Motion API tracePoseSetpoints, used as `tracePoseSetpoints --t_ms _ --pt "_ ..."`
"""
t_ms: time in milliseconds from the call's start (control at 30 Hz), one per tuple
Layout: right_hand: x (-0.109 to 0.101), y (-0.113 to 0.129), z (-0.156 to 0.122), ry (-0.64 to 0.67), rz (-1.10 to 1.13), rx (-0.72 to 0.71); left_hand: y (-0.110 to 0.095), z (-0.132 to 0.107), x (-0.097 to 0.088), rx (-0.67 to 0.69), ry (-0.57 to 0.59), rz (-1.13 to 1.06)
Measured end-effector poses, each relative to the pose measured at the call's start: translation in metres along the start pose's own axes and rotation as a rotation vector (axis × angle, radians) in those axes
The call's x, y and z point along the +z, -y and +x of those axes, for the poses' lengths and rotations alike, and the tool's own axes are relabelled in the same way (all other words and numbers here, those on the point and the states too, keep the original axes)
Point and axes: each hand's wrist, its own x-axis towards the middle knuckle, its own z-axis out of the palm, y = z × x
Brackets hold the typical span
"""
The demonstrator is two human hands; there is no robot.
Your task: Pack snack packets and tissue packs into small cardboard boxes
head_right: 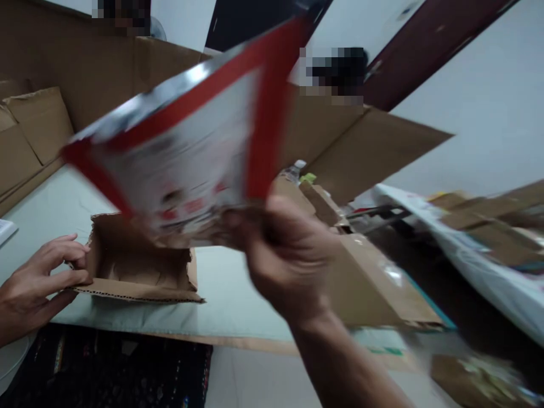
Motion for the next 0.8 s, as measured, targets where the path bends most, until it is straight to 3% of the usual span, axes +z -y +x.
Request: tracePoseSetpoints --t_ms 133,233,400,567,667,800 --pt "0.004 0.052 0.035 0.007 -0.019 -0.117 -0.002 -0.003 0.001 -0.06 -0.016 0.029" --pt "0.004 0.076 0.053 0.174 -0.092 -0.115 -0.002 -0.005 0.0 -0.056 0.016 0.033" --pt "0.014 0.086 0.078 0.461 -0.093 -0.147 -0.002 0.002 -0.002 -0.07 0.058 0.045" --pt "0.021 0.083 0.09 0.729 -0.028 -0.326 0.001 0.018 -0.006 -0.038 0.29 -0.053" --pt "0.008 0.075 0.078 0.598 0.1 -0.349 0.001 0.026 -0.008 -0.079 0.378 -0.139" --pt "-0.018 0.03 0.067 0.134 0.359 -0.244 -0.001 0.024 -0.008 -0.059 0.328 -0.115"
